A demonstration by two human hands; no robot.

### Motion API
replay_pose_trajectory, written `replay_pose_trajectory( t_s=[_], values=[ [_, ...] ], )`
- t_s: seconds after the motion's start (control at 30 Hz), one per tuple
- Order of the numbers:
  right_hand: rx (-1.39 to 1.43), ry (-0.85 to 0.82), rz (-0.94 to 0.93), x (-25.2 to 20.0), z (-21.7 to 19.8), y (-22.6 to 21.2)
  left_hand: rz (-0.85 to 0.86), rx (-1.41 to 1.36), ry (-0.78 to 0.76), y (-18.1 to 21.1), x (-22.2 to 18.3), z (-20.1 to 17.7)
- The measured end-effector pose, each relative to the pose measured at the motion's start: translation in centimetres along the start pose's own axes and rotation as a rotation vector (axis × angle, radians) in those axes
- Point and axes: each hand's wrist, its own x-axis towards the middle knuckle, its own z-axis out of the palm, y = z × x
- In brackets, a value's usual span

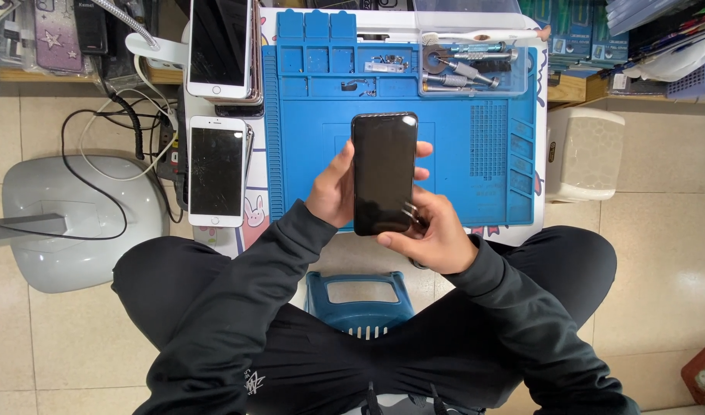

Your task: The person disassembles a white smartphone by prying open the case and removing the back cover. They then reassemble the phone by placing the back cover back on and pressing it into place. The person repeats a similar process with a black smartphone, using a metal tool to pry open the case.

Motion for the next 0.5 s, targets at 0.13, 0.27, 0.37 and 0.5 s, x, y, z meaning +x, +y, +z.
replay_pose_trajectory(
  t_s=[0.13, 0.27, 0.37, 0.5],
  values=[
    [-0.194, -0.01, -0.023, 0.0, -2.8, 1.5, 0.003, -0.066, 0.058, 0.7, 0.8, 0.8],
    [-0.31, 0.229, -0.026, 0.1, -4.2, -0.2, 0.023, 0.121, 0.298, 0.2, 0.5, 0.2],
    [-0.258, 0.379, -0.056, 0.0, -5.2, -0.4, -0.022, 0.272, 0.318, -0.1, 0.0, 1.4],
    [-0.352, 0.393, -0.203, 0.4, -5.6, -1.8, -0.108, 0.434, 0.254, -0.7, -0.3, 2.7]
  ],
)
